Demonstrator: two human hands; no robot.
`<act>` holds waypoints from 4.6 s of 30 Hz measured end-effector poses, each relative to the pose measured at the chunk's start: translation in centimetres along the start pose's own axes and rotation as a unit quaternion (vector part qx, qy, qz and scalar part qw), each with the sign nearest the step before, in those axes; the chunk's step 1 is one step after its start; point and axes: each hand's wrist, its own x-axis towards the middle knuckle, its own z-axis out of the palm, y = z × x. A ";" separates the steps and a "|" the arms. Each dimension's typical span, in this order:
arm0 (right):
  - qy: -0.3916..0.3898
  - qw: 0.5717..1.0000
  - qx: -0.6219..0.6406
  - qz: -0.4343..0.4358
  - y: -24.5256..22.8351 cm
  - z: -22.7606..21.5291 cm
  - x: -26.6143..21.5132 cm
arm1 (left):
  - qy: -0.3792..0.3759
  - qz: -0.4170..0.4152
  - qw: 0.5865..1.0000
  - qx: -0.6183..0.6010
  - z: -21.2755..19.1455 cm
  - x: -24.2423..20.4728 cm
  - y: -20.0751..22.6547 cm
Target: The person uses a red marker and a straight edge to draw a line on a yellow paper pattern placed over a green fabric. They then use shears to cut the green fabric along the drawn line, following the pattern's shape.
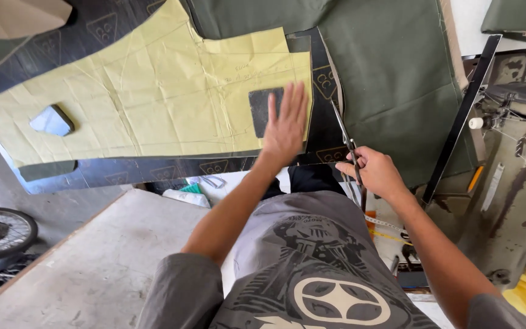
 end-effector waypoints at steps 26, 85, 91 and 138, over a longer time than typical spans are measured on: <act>-0.287 0.870 -0.400 0.036 -11.5 -4.1 4.5 | -0.058 -0.348 0.178 -0.919 3.2 -10.3 5.7; -0.411 0.859 -0.304 0.020 -9.9 -8.6 6.9 | 0.285 -0.191 0.917 -0.205 9.0 -6.7 5.8; -0.424 0.857 -0.293 0.020 -9.1 -8.6 7.2 | 0.302 -0.201 0.916 -0.169 10.2 -6.0 6.7; -0.372 0.814 -0.443 -0.052 -12.0 -3.9 8.5 | 0.072 -0.455 0.182 -0.869 4.7 -9.1 8.6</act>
